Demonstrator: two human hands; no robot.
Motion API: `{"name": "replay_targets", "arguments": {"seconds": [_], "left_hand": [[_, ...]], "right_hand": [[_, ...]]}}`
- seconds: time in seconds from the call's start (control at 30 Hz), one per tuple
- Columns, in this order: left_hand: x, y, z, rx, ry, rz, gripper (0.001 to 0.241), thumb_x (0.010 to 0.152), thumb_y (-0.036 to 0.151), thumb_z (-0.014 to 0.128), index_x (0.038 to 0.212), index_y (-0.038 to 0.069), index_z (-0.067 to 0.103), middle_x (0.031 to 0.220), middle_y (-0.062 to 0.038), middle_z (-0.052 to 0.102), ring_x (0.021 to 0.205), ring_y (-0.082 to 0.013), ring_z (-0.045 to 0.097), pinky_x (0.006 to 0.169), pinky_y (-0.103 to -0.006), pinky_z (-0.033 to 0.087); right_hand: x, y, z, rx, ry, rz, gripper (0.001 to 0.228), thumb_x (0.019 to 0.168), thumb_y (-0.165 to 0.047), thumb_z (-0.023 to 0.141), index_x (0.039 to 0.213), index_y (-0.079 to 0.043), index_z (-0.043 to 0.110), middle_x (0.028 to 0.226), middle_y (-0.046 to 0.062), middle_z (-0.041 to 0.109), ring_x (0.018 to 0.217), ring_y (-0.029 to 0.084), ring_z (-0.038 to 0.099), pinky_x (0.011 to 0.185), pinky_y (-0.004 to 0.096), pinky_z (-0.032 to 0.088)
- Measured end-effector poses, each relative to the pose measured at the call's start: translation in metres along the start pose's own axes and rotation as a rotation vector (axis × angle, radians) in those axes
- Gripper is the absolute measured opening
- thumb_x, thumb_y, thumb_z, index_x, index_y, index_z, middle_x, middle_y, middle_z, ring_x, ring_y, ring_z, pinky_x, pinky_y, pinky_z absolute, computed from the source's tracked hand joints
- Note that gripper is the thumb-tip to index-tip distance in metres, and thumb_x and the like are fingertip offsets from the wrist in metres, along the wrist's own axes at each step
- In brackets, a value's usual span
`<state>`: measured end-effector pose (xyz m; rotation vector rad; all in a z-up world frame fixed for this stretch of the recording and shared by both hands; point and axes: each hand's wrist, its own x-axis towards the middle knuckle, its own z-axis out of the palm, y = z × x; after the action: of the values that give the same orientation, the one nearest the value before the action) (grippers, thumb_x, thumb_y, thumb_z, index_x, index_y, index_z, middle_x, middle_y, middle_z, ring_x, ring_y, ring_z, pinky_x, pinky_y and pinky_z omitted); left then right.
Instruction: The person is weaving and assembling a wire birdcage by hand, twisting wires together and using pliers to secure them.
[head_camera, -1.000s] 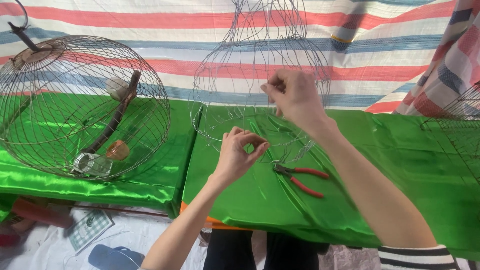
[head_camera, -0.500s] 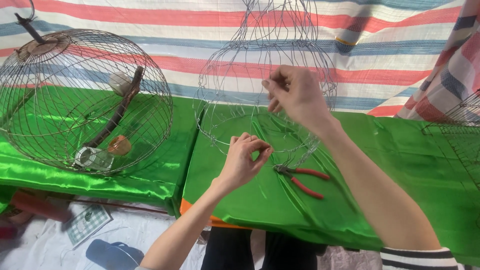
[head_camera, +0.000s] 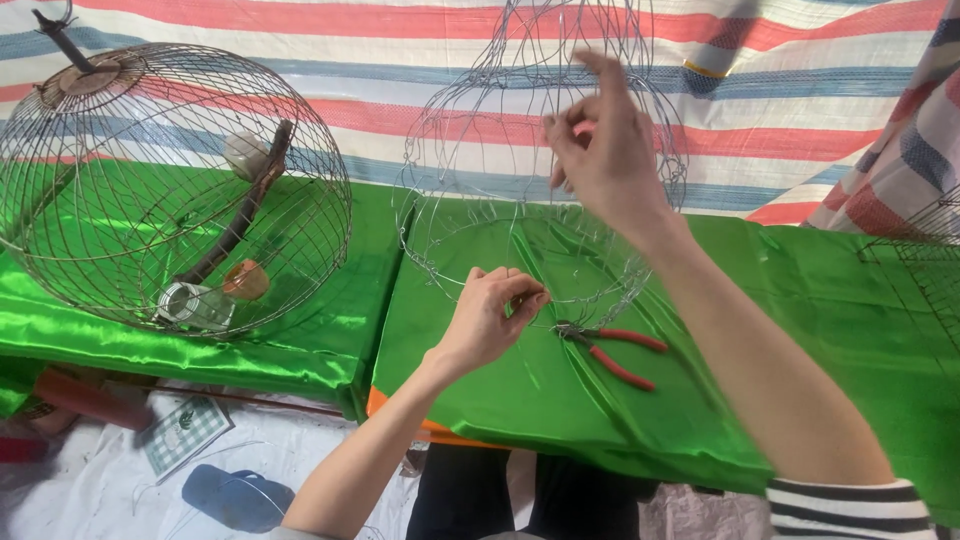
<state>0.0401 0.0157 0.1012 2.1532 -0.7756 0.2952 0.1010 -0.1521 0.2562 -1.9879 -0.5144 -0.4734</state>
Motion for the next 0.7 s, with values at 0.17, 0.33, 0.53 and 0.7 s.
{"name": "replay_targets", "arguments": {"seconds": [0.17,0.33,0.53,0.7], "left_hand": [[-0.006,-0.001,0.002,-0.024,0.011,0.007,0.009,0.097,0.019,0.070,0.094,0.013,0.075,0.083,0.001,0.076,0.067,-0.0113,0.058,0.077,-0.0336,0.035],[-0.010,0.001,0.004,-0.039,-0.030,-0.006,0.011,0.096,0.021,0.070,0.098,0.013,0.076,0.090,0.001,0.078,0.065,-0.0102,0.062,0.081,-0.0339,0.037],[0.011,0.003,-0.012,-0.142,0.000,0.066,0.010,0.094,0.009,0.069,0.091,0.005,0.077,0.081,-0.005,0.078,0.059,-0.0126,0.068,0.062,-0.0281,0.060],[0.069,-0.001,-0.046,-0.223,-0.177,-0.146,0.016,0.097,0.017,0.064,0.104,0.009,0.076,0.100,-0.010,0.081,0.085,-0.0180,0.080,0.080,-0.0294,0.068]], "right_hand": [[0.011,-0.001,-0.038,-0.601,0.089,-0.327,0.066,0.101,0.021,0.050,0.153,-0.015,0.030,0.122,0.021,0.056,0.061,0.022,0.060,0.036,0.026,0.051],[0.014,0.000,-0.065,-0.963,0.019,-0.432,0.080,0.094,0.025,0.064,0.161,-0.012,0.040,0.149,0.029,0.032,0.086,0.031,0.063,0.045,0.039,0.058],[-0.004,-0.004,-0.058,-0.779,0.074,-0.524,0.053,0.099,0.012,0.075,0.143,-0.001,0.049,0.143,0.021,0.035,0.096,0.031,0.066,0.053,0.038,0.063],[-0.043,-0.013,-0.058,-0.590,-0.020,-0.562,0.033,0.099,0.012,0.067,0.131,0.010,0.060,0.136,0.024,0.047,0.077,0.024,0.056,0.050,0.024,0.052]]}}
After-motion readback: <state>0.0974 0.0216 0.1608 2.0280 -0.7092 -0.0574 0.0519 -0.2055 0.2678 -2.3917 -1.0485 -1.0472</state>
